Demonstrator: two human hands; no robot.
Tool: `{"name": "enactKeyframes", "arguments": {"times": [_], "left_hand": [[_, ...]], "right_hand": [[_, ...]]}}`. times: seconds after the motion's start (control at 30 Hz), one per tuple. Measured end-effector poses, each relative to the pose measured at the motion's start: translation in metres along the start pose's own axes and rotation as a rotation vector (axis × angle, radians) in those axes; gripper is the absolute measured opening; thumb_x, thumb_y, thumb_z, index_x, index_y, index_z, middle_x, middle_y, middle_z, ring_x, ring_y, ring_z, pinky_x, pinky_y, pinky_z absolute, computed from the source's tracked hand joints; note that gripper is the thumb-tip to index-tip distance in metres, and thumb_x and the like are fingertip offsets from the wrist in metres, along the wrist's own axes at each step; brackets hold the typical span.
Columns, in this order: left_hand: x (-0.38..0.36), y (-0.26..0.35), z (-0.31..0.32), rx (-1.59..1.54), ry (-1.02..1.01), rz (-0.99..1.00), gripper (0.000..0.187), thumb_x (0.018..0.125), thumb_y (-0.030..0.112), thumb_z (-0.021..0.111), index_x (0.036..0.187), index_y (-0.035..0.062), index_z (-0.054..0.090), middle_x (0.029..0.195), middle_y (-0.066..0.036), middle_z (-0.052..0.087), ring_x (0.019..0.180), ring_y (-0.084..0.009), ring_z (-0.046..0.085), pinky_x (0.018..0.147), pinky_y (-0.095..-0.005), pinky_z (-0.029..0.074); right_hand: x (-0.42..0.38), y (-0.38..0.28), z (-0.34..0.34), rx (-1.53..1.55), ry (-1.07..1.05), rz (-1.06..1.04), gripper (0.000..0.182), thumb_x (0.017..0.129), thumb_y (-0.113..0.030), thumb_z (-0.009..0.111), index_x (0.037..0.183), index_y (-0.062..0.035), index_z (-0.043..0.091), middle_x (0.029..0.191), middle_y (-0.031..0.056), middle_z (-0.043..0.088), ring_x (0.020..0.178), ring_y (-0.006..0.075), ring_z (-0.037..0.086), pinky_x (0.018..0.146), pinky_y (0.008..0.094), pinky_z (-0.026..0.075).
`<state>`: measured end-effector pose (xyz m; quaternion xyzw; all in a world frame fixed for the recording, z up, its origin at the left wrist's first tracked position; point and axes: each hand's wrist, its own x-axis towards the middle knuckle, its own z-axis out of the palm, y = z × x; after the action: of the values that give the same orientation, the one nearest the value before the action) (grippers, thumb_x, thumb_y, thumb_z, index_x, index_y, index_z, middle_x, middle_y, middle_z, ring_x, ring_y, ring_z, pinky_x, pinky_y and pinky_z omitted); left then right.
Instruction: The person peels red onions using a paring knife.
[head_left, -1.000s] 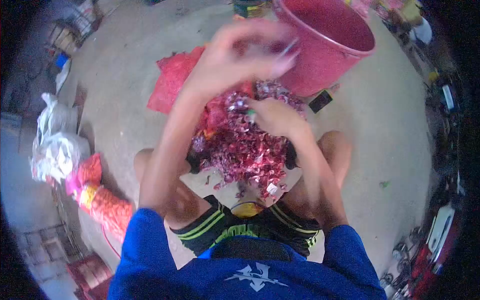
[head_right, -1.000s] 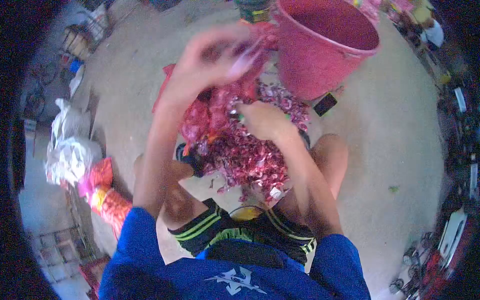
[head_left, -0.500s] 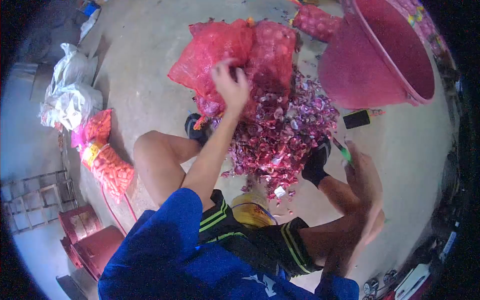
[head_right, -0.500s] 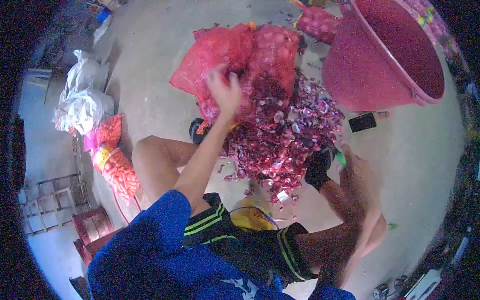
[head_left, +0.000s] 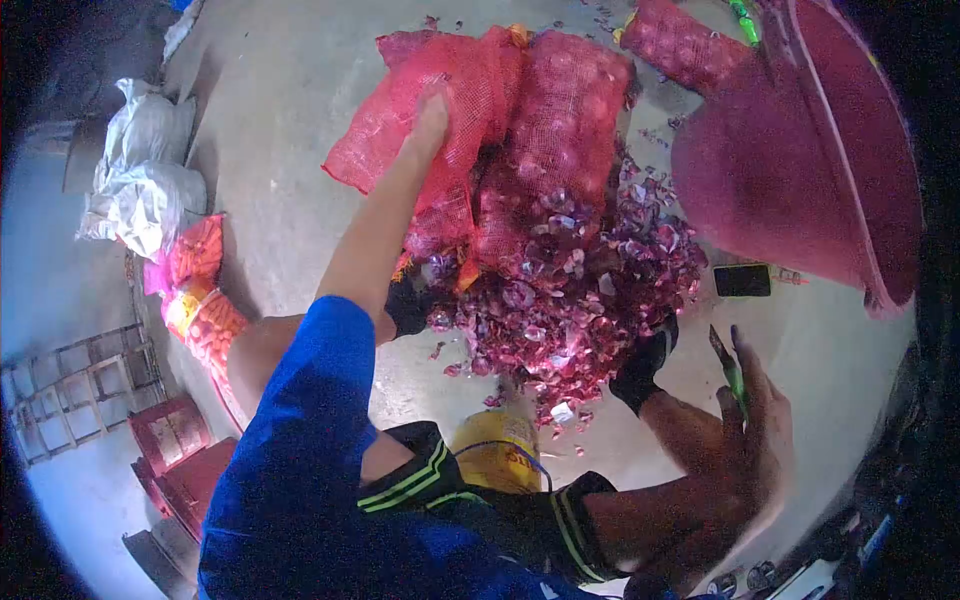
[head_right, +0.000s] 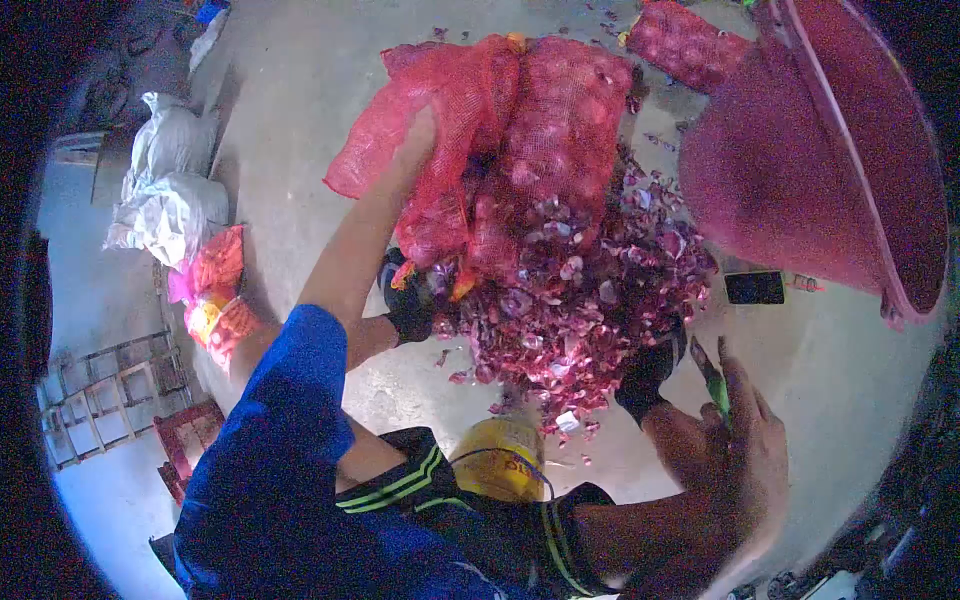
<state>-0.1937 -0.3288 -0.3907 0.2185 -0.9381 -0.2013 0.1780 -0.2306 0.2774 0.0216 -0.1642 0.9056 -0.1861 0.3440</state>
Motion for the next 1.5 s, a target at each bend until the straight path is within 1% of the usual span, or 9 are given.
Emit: {"name": "enactKeyframes", "arguments": {"times": [0.07,0.13,0.23,0.37,0.47,0.57,0.67,0.83,1.5], "left_hand": [[0.018,-0.032,0.022,0.461,0.071,0.306,0.044,0.095,0.014,0.057,0.137,0.0033,0.060,0.128,-0.022,0.065,0.119,-0.0378,0.063,0.099,-0.0475,0.050],[0.024,-0.055,0.042,0.414,0.027,0.305,0.044,0.095,0.014,0.057,0.137,0.0035,0.060,0.128,-0.022,0.065,0.119,-0.0374,0.063,0.100,-0.0471,0.051],[0.022,-0.089,0.053,0.273,-0.077,0.306,0.045,0.094,0.013,0.059,0.138,0.0040,0.060,0.129,-0.021,0.064,0.119,-0.0360,0.063,0.101,-0.0456,0.051],[0.009,-0.098,0.033,0.119,-0.165,0.326,0.045,0.093,0.012,0.062,0.138,0.0048,0.060,0.131,-0.019,0.064,0.120,-0.0341,0.063,0.102,-0.0437,0.052],[-0.041,0.111,-0.173,-0.223,-0.362,0.081,0.047,0.093,0.008,0.067,0.139,0.0053,0.059,0.129,-0.014,0.065,0.116,-0.0260,0.065,0.102,-0.0385,0.053],[-0.075,0.179,-0.280,-0.682,-0.552,-0.043,0.050,0.093,0.002,0.069,0.142,0.0055,0.058,0.131,-0.009,0.065,0.116,-0.0175,0.064,0.102,-0.0340,0.052],[-0.116,0.248,-0.348,-0.768,-0.335,-0.154,0.050,0.095,0.003,0.069,0.144,0.0065,0.058,0.133,-0.004,0.064,0.119,-0.0135,0.061,0.100,-0.0320,0.052],[-0.169,0.327,-0.360,-1.172,-0.163,-0.206,0.056,0.088,-0.002,0.075,0.141,0.0047,0.060,0.132,-0.008,0.064,0.121,-0.0145,0.059,0.104,-0.0308,0.050],[-0.239,0.378,-0.350,-1.326,0.116,0.038,0.055,0.073,-0.013,0.084,0.122,-0.0008,0.063,0.114,-0.011,0.071,0.105,-0.0166,0.067,0.092,-0.0319,0.058]], "right_hand": [[0.009,0.016,0.005,0.013,-0.022,0.058,0.077,0.080,0.012,0.071,0.151,-0.0107,0.050,0.125,0.0281,0.066,0.110,0.0358,0.069,0.091,0.0407,0.057],[0.016,0.054,0.016,0.088,0.137,-0.458,0.074,0.081,0.011,0.070,0.150,-0.0095,0.051,0.124,0.0298,0.066,0.103,0.0343,0.071,0.089,0.0395,0.058],[0.018,0.009,0.002,0.191,0.025,-0.019,0.072,0.079,0.009,0.072,0.147,-0.0080,0.053,0.109,0.0272,0.070,0.090,0.0303,0.072,0.082,0.0379,0.058],[0.018,0.013,-0.003,-0.066,0.128,-0.307,0.067,0.080,0.003,0.074,0.144,-0.0069,0.056,0.093,0.0232,0.070,0.082,0.0259,0.069,0.076,0.0377,0.057],[0.004,-0.025,-0.009,-0.106,0.051,-0.180,0.066,0.080,-0.002,0.077,0.143,-0.0081,0.056,0.085,0.0210,0.069,0.076,0.0254,0.069,0.070,0.0390,0.056],[-0.009,-0.024,-0.003,-0.140,0.001,-0.147,0.068,0.078,-0.005,0.081,0.142,-0.0042,0.056,0.098,0.0242,0.070,0.088,0.0294,0.072,0.080,0.0402,0.056],[-0.024,-0.017,0.021,0.013,0.187,-0.641,0.066,0.080,0.000,0.078,0.141,0.0006,0.055,0.117,0.0276,0.068,0.108,0.0330,0.070,0.096,0.0407,0.051],[-0.047,-0.058,0.049,0.083,0.429,-0.999,0.049,0.094,0.001,0.059,0.143,-0.0029,0.056,0.124,0.0245,0.068,0.108,0.0424,0.069,0.098,0.0438,0.051],[-0.056,-0.125,0.105,0.282,0.286,-1.206,0.059,0.100,-0.019,0.055,0.157,-0.0120,0.041,0.098,0.0243,0.069,0.077,0.0436,0.065,0.073,0.0486,0.051]]}}
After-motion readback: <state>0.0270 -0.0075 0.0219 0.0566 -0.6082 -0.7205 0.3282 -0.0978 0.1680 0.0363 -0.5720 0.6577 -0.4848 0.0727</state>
